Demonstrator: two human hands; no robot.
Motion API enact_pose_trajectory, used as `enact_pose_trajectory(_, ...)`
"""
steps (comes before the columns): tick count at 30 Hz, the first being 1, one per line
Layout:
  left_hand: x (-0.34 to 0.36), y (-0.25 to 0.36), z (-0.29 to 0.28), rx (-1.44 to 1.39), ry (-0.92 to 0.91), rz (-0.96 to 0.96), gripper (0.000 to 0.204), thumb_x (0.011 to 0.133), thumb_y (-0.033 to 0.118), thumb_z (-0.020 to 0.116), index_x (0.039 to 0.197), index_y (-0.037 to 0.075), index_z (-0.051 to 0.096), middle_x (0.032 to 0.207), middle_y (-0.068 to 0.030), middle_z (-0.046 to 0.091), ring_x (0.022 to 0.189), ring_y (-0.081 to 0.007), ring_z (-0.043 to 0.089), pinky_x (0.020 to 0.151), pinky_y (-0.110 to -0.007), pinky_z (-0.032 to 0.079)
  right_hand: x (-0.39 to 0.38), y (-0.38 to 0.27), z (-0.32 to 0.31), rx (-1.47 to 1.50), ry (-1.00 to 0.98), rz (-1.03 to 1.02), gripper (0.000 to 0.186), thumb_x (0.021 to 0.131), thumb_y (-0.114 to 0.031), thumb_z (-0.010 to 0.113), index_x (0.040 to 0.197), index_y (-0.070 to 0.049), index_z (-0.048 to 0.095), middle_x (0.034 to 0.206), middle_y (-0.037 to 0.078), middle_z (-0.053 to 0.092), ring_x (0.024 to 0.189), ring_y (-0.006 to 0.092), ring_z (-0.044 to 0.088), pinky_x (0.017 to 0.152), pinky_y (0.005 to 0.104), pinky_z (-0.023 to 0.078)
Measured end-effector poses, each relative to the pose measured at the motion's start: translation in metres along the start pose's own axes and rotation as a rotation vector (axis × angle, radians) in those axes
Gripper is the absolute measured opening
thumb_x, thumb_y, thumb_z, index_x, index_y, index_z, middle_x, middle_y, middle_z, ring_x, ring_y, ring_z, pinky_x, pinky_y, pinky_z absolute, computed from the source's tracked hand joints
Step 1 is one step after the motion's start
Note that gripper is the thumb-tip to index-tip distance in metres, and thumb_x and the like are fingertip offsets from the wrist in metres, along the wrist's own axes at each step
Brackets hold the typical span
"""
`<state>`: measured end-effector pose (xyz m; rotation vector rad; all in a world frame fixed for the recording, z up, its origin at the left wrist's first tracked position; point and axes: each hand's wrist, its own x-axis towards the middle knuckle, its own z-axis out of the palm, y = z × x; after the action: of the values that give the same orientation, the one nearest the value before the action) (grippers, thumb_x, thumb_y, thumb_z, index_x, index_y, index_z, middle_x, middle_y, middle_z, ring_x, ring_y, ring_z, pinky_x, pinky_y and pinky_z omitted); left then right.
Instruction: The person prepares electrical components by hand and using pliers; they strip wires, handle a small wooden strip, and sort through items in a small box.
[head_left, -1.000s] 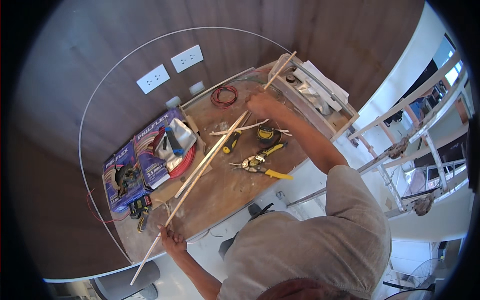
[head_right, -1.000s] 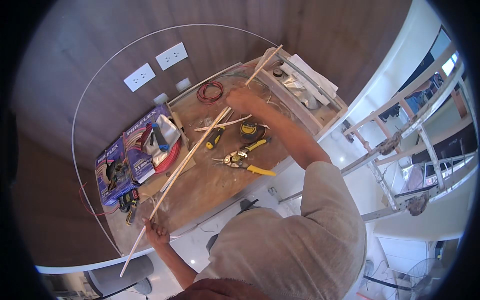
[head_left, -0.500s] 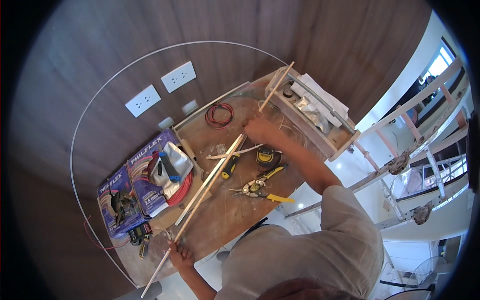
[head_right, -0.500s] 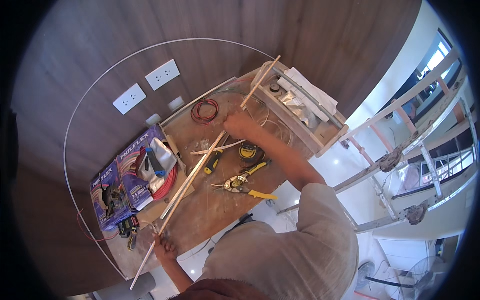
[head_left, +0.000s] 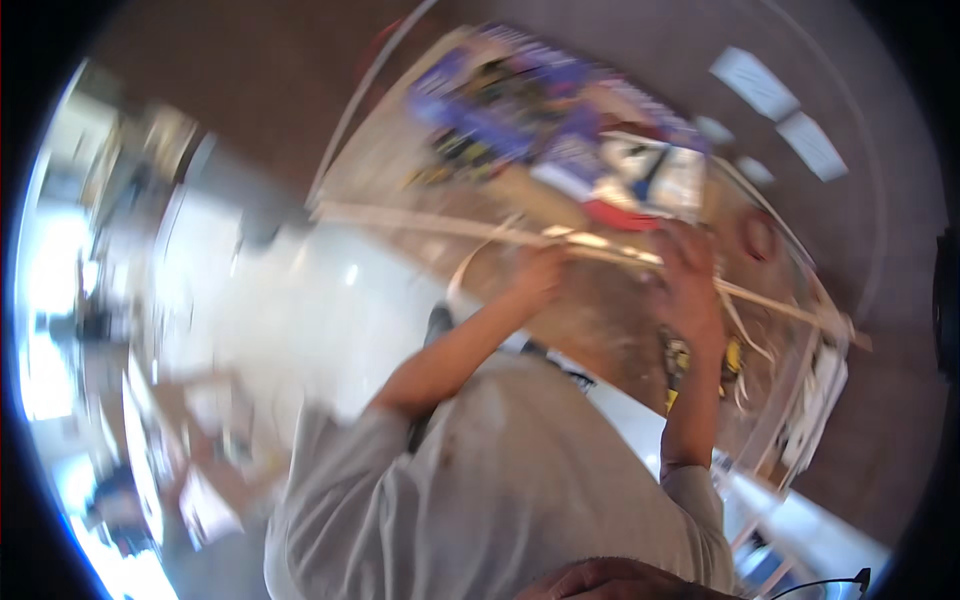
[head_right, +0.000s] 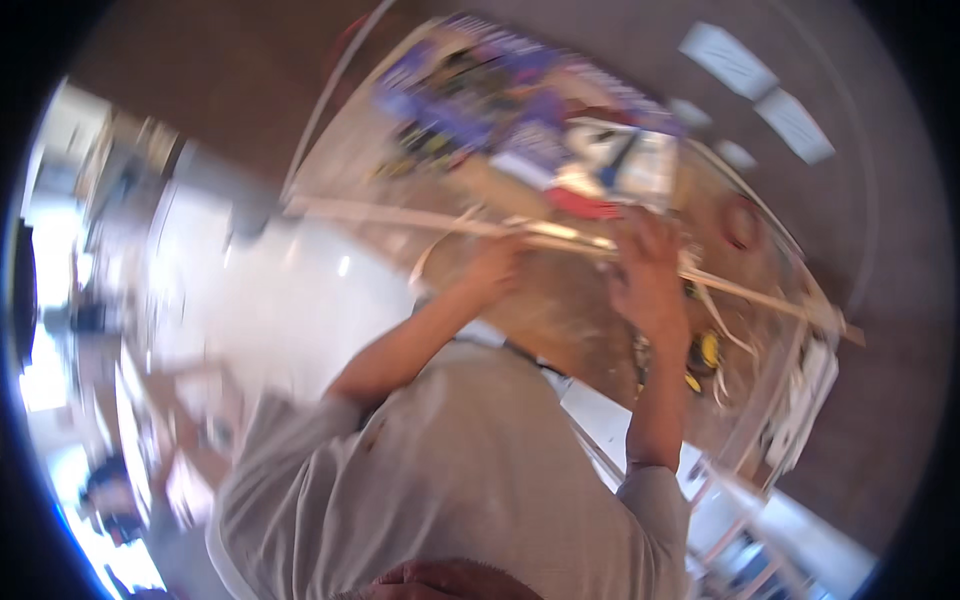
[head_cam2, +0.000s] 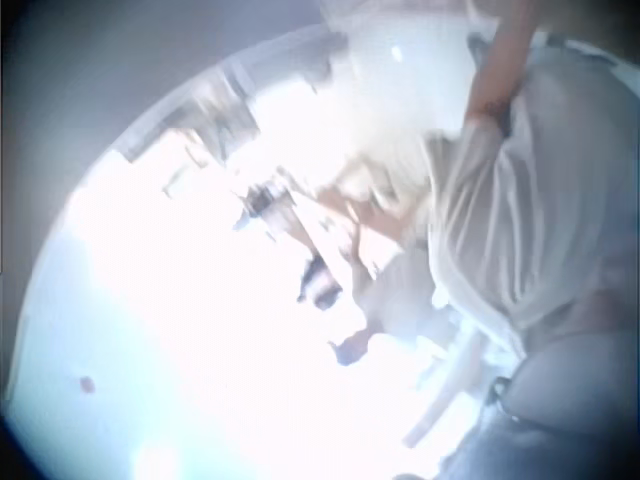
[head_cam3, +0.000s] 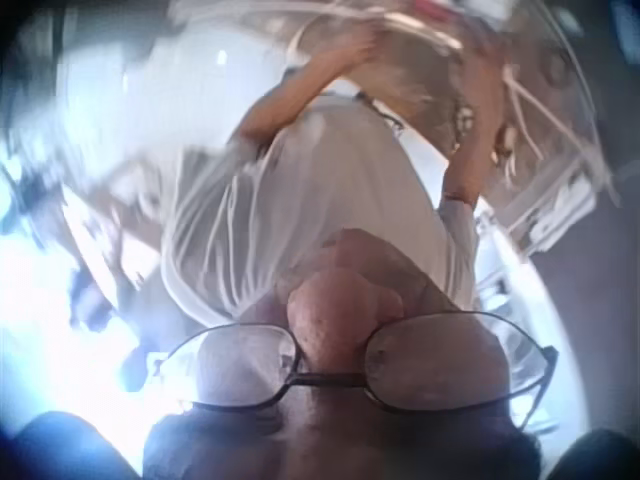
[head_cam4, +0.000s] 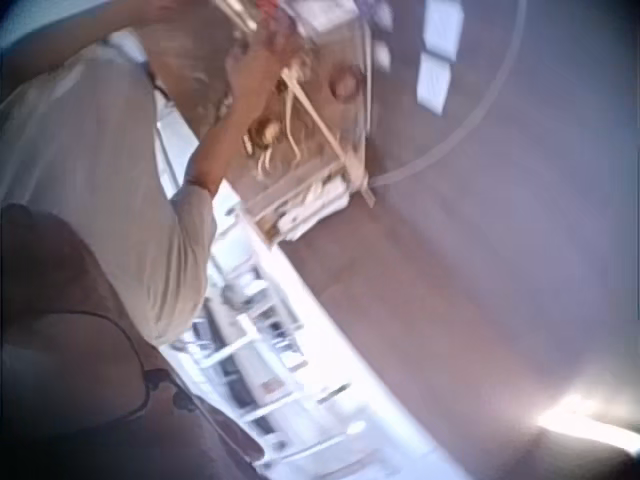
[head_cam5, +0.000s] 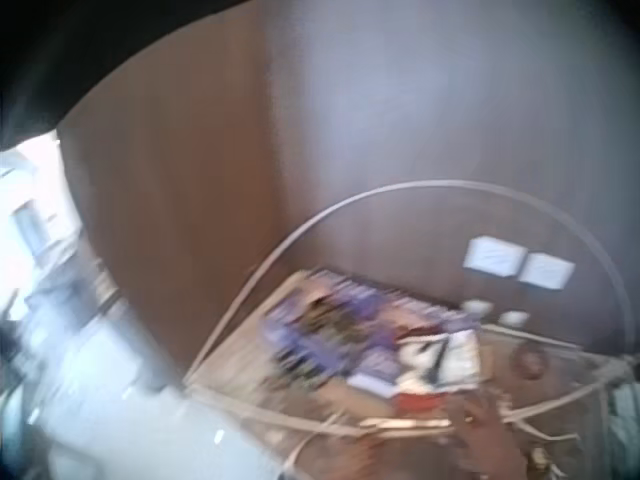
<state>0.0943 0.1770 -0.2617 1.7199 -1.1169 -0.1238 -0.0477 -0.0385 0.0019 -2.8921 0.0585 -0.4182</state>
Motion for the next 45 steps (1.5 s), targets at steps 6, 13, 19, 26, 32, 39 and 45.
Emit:
enact_pose_trajectory(6,0.033,0.081,-0.066,-0.562,-0.442,-0.819,0.031,0.101,0.035,0.060,0.114,0.008,0.069,0.076,-0.0014,0.061,0.062,-0.0116,0.052,0.052,-0.032,0.042,0.054,-0.083,0.064,0.130,-0.023,-0.150,0.051,0.078,-0.006,0.076,0.128,-0.007,0.065,0.139,0.013,0.057,0.133,0.0372,0.050,0.116,0.0571,0.033)
enact_pose_trajectory(13,-0.036,0.067,-0.311,-0.614,-0.497,-0.716,0.029,0.095,0.033,0.074,0.086,0.005,0.075,0.069,0.0021,0.056,0.062,-0.0072,0.047,0.053,-0.029,0.036,0.103,-0.218,0.130,0.178,-0.181,-0.162,0.052,0.083,-0.012,0.076,0.133,-0.009,0.062,0.140,0.012,0.057,0.132,0.0331,0.053,0.117,0.0578,0.033)
enact_pose_trajectory(19,-0.057,0.034,-0.391,-0.776,-0.360,-0.833,0.028,0.096,0.031,0.073,0.087,0.005,0.075,0.064,0.0064,0.049,0.054,-0.0051,0.037,0.048,-0.025,0.027,0.100,-0.226,0.193,-0.028,-0.203,-0.133,0.047,0.084,-0.015,0.076,0.129,-0.010,0.065,0.125,0.010,0.064,0.120,0.0320,0.059,0.106,0.0512,0.043)
enact_pose_trajectory(26,-0.076,0.036,-0.389,-0.694,-0.252,-0.609,0.030,0.097,0.031,0.073,0.086,0.003,0.074,0.069,0.0019,0.061,0.064,-0.0070,0.049,0.058,-0.027,0.039,0.107,-0.183,0.175,-0.062,-0.184,-0.165,0.031,0.081,-0.008,0.074,0.111,-0.008,0.069,0.101,0.010,0.066,0.097,0.0317,0.061,0.086,0.0471,0.048)
enact_pose_trajectory(32,-0.118,0.016,-0.351,-0.632,-0.196,-0.772,0.032,0.096,0.031,0.076,0.083,0.002,0.073,0.073,0.0025,0.064,0.067,-0.0068,0.051,0.061,-0.027,0.040,0.104,-0.165,0.161,0.007,-0.183,-0.162,0.026,0.081,-0.007,0.075,0.106,-0.006,0.070,0.096,0.013,0.067,0.091,0.0341,0.064,0.078,0.0466,0.052)
enact_pose_trajectory(39,-0.123,0.015,-0.319,-0.565,0.244,-0.989,0.029,0.096,0.029,0.077,0.083,0.004,0.073,0.066,0.0072,0.054,0.060,-0.0040,0.040,0.054,-0.026,0.032,0.106,-0.161,0.170,0.019,-0.103,-0.150,0.024,0.083,-0.009,0.075,0.107,-0.005,0.070,0.097,0.013,0.066,0.092,0.0344,0.064,0.078,0.0463,0.054)
enact_pose_trajectory(45,-0.095,0.005,-0.320,-0.626,0.535,-0.911,0.025,0.097,0.027,0.076,0.086,0.005,0.070,0.065,0.0083,0.053,0.053,-0.0019,0.036,0.047,-0.025,0.027,0.120,-0.159,0.170,-0.001,-0.042,-0.160,0.027,0.086,-0.006,0.072,0.113,-0.006,0.070,0.110,0.013,0.066,0.100,0.0354,0.062,0.085,0.0449,0.054)
